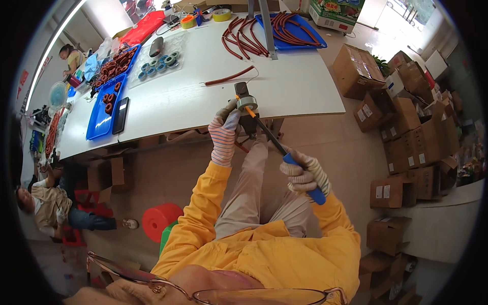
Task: The person removes a wound core from a clamp, secures a new core into the clamp, and winds a wire through it using a hook tool.
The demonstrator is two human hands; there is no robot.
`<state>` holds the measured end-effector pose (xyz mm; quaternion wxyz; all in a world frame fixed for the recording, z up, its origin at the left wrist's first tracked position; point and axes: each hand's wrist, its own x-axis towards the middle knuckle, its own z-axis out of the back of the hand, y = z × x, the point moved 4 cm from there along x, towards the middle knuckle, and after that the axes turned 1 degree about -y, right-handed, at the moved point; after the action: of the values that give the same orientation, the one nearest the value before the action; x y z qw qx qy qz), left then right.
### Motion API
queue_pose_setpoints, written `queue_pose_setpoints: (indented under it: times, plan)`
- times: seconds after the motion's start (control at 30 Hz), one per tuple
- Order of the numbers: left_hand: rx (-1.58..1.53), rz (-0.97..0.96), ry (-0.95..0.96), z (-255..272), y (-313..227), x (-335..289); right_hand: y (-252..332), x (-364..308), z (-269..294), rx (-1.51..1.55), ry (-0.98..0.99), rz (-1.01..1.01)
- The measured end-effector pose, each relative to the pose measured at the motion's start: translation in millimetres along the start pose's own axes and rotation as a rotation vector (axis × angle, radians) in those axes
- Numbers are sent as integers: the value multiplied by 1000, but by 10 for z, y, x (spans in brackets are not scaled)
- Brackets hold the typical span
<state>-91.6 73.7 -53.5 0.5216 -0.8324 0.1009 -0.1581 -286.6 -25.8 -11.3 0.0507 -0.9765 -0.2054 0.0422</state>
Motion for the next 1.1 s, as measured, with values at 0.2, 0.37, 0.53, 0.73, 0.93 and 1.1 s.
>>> queue_pose_setpoints:
  times: [0.2,0.37,0.53,0.73,0.93,1.1]
  plan:
    - [-28,-47,-19,-52,-48,-38,-577,43,225,145,180,144]
    - [-59,-146,16,-120,-89,-37,-920,-34,220,40,7,326]
    - [-123,102,-11,-28,0,-62,-1360,-312,277,85,173,313]
    - [-109,-199,181,-58,42,-41,-1940,-960,483,102,236,232]
    - [557,-417,167,-106,106,-95,-2309,-1423,690,157,234,206]
    - [697,-514,21,-114,82,-199,-2261,-1358,547,69,505,23]
